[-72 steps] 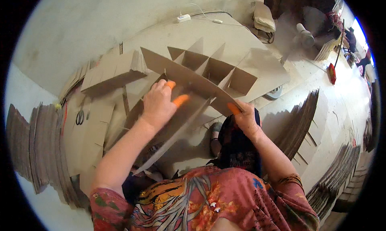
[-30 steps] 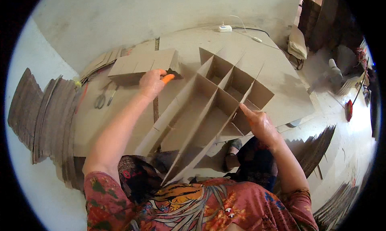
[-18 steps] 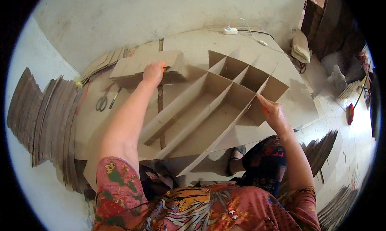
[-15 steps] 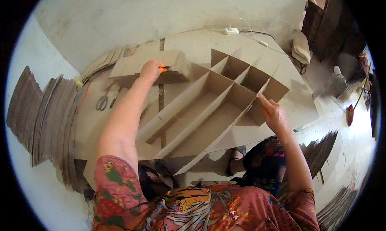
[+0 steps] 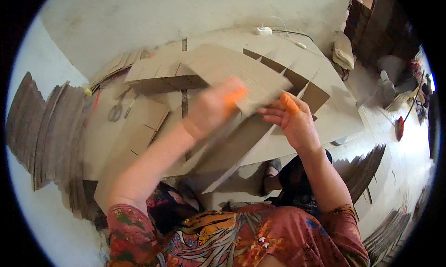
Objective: The person sits on the floor and folds pre-cut cardboard sheets into multi-compartment dividers. They repeatedly pick up flat sheets, fold along scored lines to form internal walls, and place the finished dividers into a growing stack.
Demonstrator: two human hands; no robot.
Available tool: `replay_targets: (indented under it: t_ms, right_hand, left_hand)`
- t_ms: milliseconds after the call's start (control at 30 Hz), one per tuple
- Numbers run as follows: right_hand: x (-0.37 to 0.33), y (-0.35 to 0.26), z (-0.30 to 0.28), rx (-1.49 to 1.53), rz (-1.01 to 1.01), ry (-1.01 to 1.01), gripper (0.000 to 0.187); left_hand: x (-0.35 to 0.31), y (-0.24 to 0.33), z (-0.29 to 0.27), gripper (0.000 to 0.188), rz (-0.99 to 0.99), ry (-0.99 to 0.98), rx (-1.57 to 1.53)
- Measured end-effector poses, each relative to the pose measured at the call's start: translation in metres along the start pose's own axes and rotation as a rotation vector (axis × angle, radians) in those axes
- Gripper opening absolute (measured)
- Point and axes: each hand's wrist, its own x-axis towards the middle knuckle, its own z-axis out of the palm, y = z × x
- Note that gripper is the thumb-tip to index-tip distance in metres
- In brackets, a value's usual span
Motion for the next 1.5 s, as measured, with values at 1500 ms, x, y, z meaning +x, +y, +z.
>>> replay_targets:
  t_ms: [1500]
  right_hand:
    - [-0.067, -0.011, -0.035, -1.536, -0.215, -0.253, 0.070]
  left_hand:
    - [-0.038, -0.018, -0.009, 0.038, -0.841, -0.461, 0.029]
